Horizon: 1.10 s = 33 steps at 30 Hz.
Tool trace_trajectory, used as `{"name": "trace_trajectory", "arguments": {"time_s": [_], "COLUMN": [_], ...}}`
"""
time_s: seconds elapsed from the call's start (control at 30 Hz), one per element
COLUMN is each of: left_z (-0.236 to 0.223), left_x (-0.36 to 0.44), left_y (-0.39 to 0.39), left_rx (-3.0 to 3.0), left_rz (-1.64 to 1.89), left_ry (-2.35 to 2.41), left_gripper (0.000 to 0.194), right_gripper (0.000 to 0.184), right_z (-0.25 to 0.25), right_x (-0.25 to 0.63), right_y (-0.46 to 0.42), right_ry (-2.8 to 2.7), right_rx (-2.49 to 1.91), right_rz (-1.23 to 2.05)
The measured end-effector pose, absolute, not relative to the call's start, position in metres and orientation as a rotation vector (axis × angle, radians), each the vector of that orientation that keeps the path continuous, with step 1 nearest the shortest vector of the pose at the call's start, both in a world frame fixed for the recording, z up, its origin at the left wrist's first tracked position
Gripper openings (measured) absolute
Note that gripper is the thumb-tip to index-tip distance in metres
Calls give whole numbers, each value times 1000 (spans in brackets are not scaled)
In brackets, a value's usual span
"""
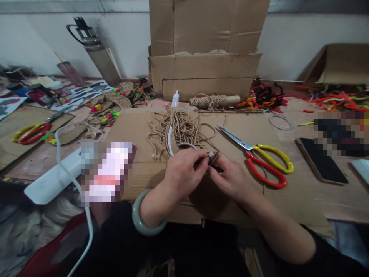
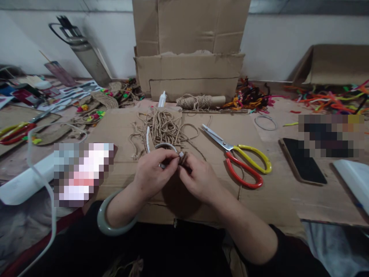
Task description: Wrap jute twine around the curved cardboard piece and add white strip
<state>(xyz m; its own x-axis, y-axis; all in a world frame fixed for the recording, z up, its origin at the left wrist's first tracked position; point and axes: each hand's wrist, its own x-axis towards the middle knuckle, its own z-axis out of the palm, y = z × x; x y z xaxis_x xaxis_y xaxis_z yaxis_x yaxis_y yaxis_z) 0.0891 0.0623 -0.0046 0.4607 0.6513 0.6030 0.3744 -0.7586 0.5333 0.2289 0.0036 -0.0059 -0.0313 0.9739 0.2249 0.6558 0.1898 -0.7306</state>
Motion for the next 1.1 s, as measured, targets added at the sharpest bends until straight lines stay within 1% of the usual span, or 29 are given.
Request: {"name": "trace_trajectory", "arguments": {"time_s": [0.47,1.1], "left_z": [-4,-5], "left_x": [89,90], "left_y": [62,62], "left_rx": [2398,2367], "left_rz": [1172,1171], "left_ry": [891,921], "left_gripper": [10,11], "right_gripper": [7,6], "right_z": [-5,-5], "right_x": [228,228], "right_y": [4,3], "right_ry": [-1772,-1774], "right_rx": [-1552,-1538], "right_rz": [551,534]}}
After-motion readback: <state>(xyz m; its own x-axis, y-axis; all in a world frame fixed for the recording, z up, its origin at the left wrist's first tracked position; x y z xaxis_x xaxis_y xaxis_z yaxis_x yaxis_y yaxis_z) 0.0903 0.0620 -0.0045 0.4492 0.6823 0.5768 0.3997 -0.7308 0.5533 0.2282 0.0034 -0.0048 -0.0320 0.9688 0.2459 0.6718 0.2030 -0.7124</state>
